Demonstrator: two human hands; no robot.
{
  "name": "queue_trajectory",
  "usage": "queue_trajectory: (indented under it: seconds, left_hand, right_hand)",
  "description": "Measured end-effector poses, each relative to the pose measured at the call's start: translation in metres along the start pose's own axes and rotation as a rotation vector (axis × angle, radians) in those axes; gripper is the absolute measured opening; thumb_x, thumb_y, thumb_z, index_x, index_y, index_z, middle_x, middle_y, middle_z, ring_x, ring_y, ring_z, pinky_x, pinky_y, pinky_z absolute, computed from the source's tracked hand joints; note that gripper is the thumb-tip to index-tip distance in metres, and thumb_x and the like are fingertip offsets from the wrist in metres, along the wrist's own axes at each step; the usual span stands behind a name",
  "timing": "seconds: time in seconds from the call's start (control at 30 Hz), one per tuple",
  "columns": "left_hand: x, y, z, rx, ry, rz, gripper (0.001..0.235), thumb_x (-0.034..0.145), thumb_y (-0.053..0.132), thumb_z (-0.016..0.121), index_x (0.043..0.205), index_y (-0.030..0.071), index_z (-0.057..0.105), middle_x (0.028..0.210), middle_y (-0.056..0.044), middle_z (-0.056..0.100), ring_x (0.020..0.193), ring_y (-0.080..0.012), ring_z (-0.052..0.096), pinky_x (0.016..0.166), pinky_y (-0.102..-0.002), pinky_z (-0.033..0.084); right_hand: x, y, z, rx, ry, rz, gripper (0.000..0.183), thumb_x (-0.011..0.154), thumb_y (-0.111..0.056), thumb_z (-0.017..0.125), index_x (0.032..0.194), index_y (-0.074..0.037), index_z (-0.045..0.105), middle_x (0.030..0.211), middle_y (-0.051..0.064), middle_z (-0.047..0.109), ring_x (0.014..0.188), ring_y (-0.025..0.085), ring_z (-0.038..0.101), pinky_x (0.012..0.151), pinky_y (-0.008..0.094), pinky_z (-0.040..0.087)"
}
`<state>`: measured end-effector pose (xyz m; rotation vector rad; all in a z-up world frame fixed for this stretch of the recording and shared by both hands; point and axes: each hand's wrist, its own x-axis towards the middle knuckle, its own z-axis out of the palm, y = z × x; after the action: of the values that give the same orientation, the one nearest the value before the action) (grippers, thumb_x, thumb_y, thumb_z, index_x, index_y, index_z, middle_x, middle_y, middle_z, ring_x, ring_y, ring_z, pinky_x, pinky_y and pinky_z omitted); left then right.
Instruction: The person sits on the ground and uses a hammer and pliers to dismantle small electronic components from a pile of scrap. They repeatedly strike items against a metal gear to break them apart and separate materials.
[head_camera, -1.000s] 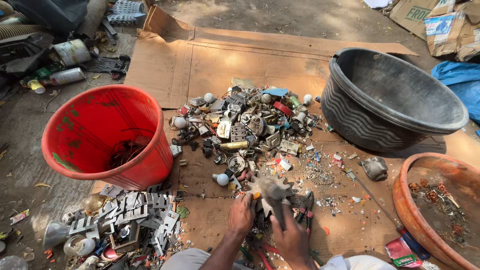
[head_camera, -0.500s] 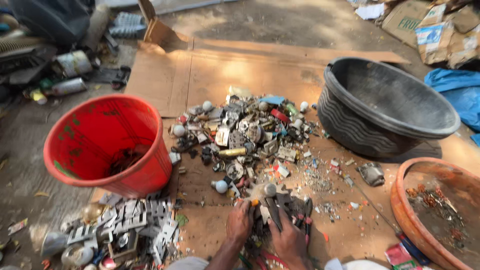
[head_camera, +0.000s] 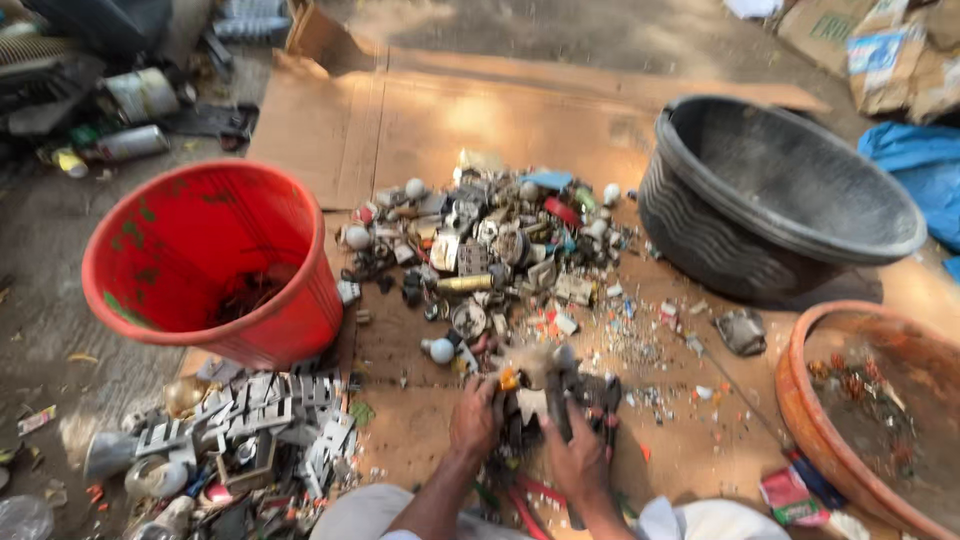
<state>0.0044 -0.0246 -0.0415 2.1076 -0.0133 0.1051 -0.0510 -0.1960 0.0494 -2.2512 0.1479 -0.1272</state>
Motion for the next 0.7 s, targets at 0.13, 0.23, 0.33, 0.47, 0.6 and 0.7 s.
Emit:
queue_trajectory:
  seconds: [0.13, 0.23, 0.33, 0.47, 0.6, 0.7]
  left_hand:
    - [0.017, -0.001, 0.001, -0.046, 0.067, -0.030, 0.022, 0.089, 0.009, 0.070, 0.110, 0.008, 0.076, 0.110, -0.014, 0.071, 0.094, -0.0315, 0.071, 0.081, -0.041, 0.058]
    - [0.017, -0.004, -0.005, -0.347, 0.054, -0.125, 0.021, 0.087, 0.008, 0.074, 0.108, 0.004, 0.078, 0.102, -0.011, 0.077, 0.088, -0.0217, 0.072, 0.079, -0.035, 0.059]
    - [0.022, 0.001, -0.013, -0.782, -0.075, -0.312, 0.022, 0.087, 0.005, 0.074, 0.109, 0.001, 0.078, 0.096, -0.009, 0.078, 0.082, -0.0153, 0.070, 0.075, -0.031, 0.057]
    - [0.018, 0.007, -0.013, -1.056, -0.240, -0.250, 0.020, 0.091, 0.002, 0.071, 0.109, -0.005, 0.079, 0.089, -0.011, 0.075, 0.076, -0.0134, 0.068, 0.070, -0.028, 0.055]
    - [0.007, 0.012, -0.009, -0.832, -0.257, -0.218, 0.021, 0.088, 0.000, 0.070, 0.108, 0.001, 0.078, 0.094, -0.005, 0.076, 0.083, -0.0107, 0.072, 0.078, -0.028, 0.061]
    - [0.002, 0.017, -0.008, -0.644, -0.270, -0.053, 0.020, 0.089, 0.000, 0.070, 0.108, 0.000, 0.077, 0.093, -0.006, 0.076, 0.084, -0.0121, 0.071, 0.077, -0.029, 0.058]
  right_hand:
    - [0.003, 0.009, 0.008, 0.614, -0.068, 0.435, 0.030, 0.094, -0.026, 0.066, 0.117, -0.007, 0.068, 0.062, 0.005, 0.057, 0.047, 0.014, 0.052, 0.041, 0.032, 0.042]
    - [0.010, 0.028, 0.016, 0.770, -0.066, 0.751, 0.028, 0.094, -0.023, 0.068, 0.117, -0.008, 0.064, 0.062, 0.005, 0.056, 0.043, 0.015, 0.049, 0.040, 0.029, 0.040]
    - [0.008, 0.047, 0.022, 0.646, -0.140, 0.679, 0.034, 0.092, -0.024, 0.069, 0.119, -0.004, 0.067, 0.063, 0.006, 0.057, 0.048, 0.017, 0.052, 0.044, 0.033, 0.045]
    - [0.010, 0.040, 0.018, -0.094, 0.111, 0.070, 0.042, 0.086, -0.024, 0.074, 0.122, -0.002, 0.069, 0.082, 0.008, 0.067, 0.066, 0.016, 0.066, 0.060, 0.031, 0.053]
    - [0.016, 0.010, 0.008, 0.301, 0.069, 0.149, 0.034, 0.092, -0.015, 0.067, 0.123, 0.000, 0.068, 0.091, 0.010, 0.073, 0.073, 0.017, 0.070, 0.064, 0.031, 0.057]
    - [0.021, 0.010, 0.014, 0.515, -0.057, 0.175, 0.023, 0.096, -0.013, 0.064, 0.112, 0.001, 0.073, 0.087, 0.010, 0.074, 0.073, 0.017, 0.072, 0.064, 0.032, 0.059]
